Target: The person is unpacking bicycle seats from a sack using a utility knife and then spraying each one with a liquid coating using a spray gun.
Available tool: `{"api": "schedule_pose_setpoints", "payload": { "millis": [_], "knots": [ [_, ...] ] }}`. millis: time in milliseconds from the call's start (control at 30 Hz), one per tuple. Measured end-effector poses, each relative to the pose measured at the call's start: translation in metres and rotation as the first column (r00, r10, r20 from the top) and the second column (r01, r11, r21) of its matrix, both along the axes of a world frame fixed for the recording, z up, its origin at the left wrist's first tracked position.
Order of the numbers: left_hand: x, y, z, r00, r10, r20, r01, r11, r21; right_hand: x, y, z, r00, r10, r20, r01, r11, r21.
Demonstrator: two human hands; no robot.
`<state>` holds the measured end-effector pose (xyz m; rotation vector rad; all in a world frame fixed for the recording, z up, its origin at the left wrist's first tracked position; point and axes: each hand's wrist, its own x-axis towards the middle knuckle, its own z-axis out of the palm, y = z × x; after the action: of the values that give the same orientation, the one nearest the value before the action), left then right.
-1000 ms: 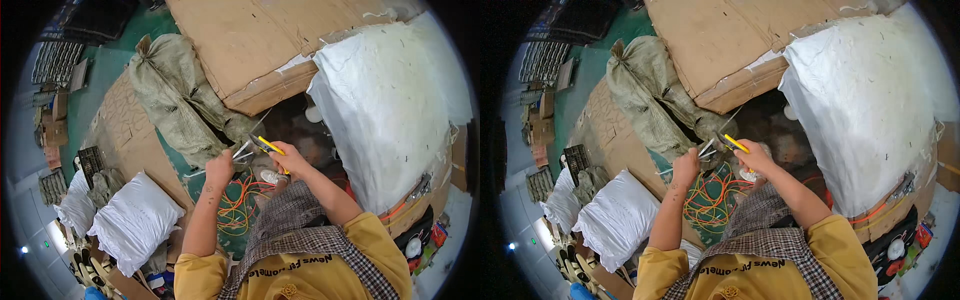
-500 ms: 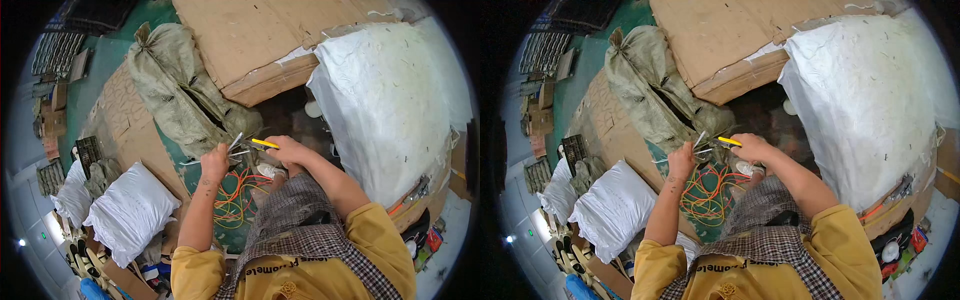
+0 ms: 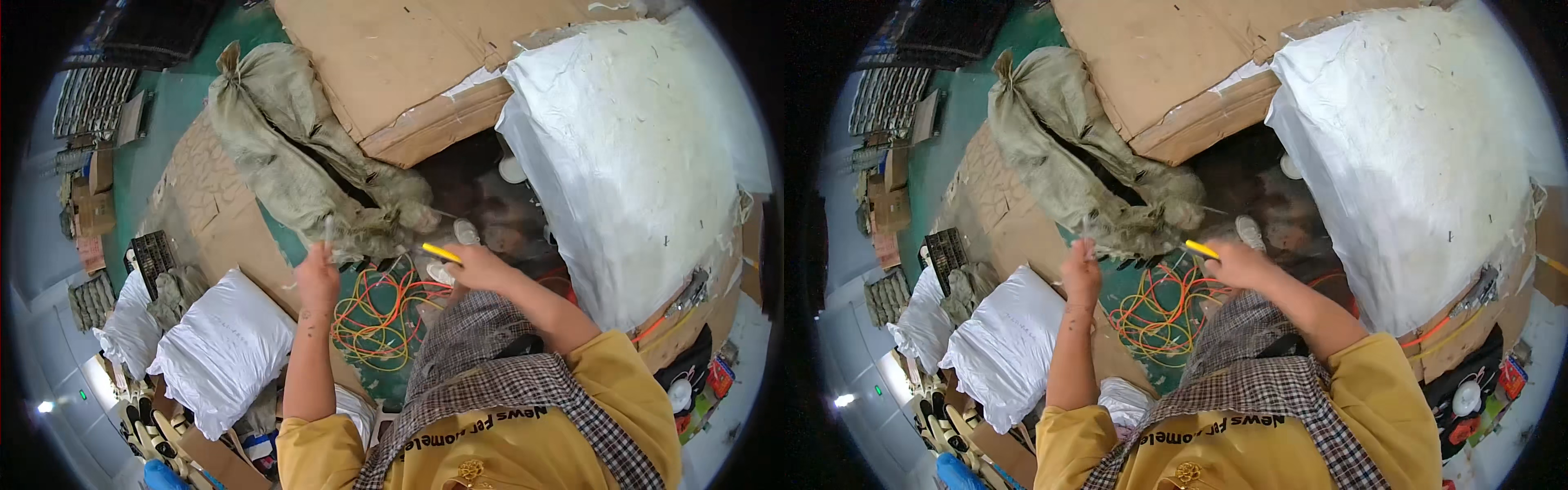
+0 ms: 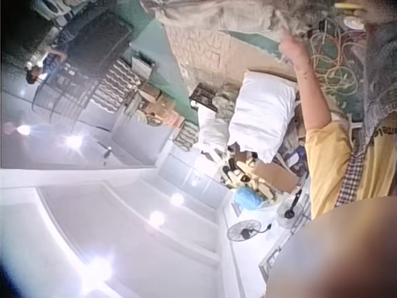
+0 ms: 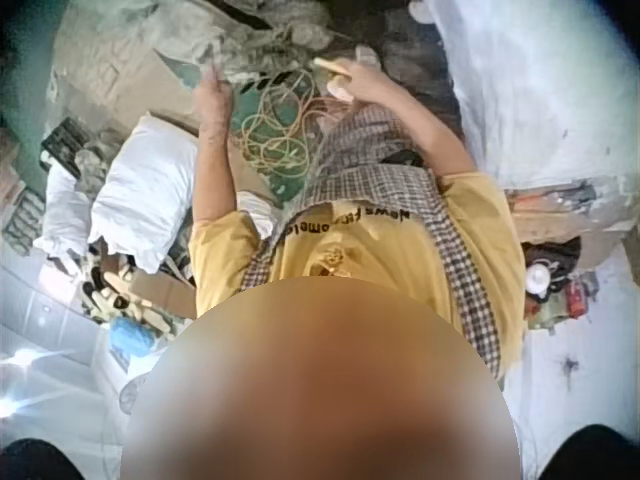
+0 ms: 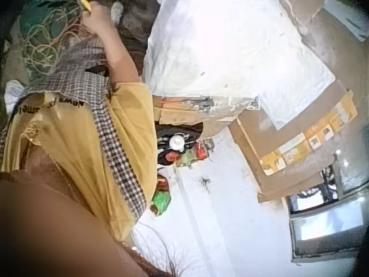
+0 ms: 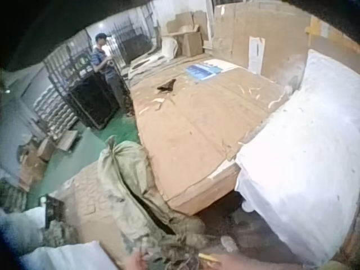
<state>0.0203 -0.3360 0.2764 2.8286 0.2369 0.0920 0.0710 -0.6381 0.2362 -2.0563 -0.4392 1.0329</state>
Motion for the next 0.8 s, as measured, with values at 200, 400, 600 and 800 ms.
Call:
{"api": "schedule_pose_setpoints", "payload": {
  "millis": [200, 400, 600, 800],
  "knots": [
    [-0.030, 0.034, 0.008, 0.781, 0.617, -0.101, -0.578, 0.650, -0.494, 0.034, -0.029, 0.021, 0.887, -0.403, -0.225, 0.449, 0.868, 0.214],
    [0.072, -0.036, -0.011, 0.988, 0.142, -0.053, -0.151, 0.952, -0.265, 0.050, 0.040, 0.000, 0.665, -0.599, -0.446, 0.734, 0.632, 0.246],
    [0.055, -0.018, -0.035, 0.866, -0.016, -0.500, 0.039, 0.999, 0.035, 0.005, 0.052, -0.054, 0.873, -0.464, -0.151, 0.479, 0.873, 0.086],
    [0.005, -0.021, -0.011, 0.950, -0.056, -0.306, 0.043, 0.998, -0.050, 0.045, 0.048, -0.016, 0.832, -0.344, 0.436, 0.188, 0.913, 0.361]
  ]
}}
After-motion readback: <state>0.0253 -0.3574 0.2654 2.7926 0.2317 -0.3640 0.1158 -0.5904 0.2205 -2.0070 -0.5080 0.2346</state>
